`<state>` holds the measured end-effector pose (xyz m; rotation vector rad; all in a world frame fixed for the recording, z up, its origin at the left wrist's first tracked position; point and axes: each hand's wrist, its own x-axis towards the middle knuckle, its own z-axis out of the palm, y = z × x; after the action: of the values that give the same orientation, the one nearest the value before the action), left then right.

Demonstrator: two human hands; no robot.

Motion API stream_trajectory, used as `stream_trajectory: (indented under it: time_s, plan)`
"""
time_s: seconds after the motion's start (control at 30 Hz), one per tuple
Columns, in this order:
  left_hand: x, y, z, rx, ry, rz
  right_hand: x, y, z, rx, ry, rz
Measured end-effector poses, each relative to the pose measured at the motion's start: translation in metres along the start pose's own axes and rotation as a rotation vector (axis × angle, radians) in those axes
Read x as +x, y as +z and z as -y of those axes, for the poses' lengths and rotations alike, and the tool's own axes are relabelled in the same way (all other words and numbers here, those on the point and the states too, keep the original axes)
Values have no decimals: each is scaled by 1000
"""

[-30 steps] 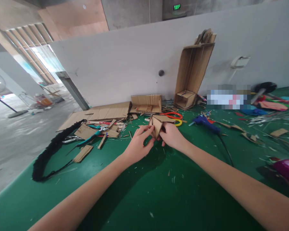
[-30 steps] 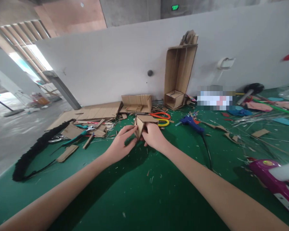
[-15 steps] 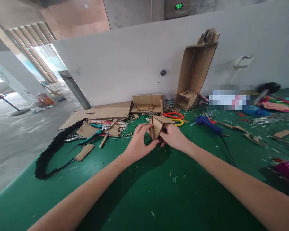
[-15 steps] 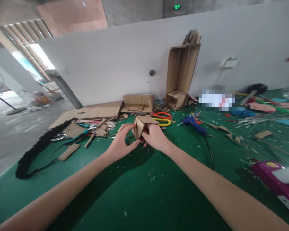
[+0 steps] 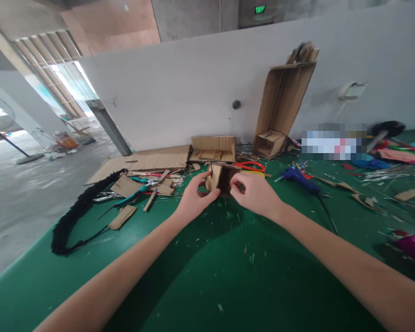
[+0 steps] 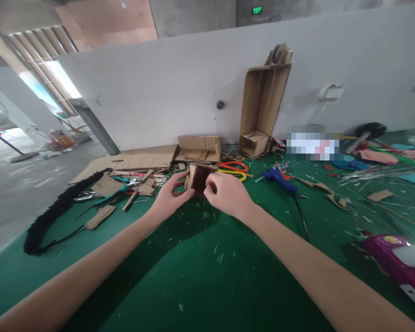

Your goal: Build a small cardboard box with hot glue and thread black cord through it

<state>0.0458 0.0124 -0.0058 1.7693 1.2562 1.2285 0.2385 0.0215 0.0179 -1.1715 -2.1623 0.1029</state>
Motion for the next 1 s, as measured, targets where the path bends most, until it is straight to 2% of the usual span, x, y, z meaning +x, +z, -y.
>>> stream_trajectory:
  time_s: [0.2, 0.4, 0.47, 0.6, 0.67, 0.73, 0.87, 1.0]
  plan:
    - [4, -4, -4, -129, -99, 11, 4, -8, -1, 205, 53, -91]
    - [6, -7, 1, -244, -135, 75, 5, -17, 11, 379, 117, -267]
    - [6, -7, 1, -271, -134, 92, 6, -19, 13, 341, 114, -201]
    - [6, -8, -1, -273, -93, 121, 8, -16, 16, 88, 89, 147]
    - [6, -8, -3, -215, -46, 132, 9, -14, 17, 18, 96, 248]
    - [5, -8, -4, -153, 2, 137, 10, -13, 18, 2, 125, 278]
    - [3, -6, -6, -143, 43, 145, 9, -13, 21, 38, 138, 261]
    - [1, -2, -13, -238, -38, 108, 8, -10, 20, 85, 127, 219]
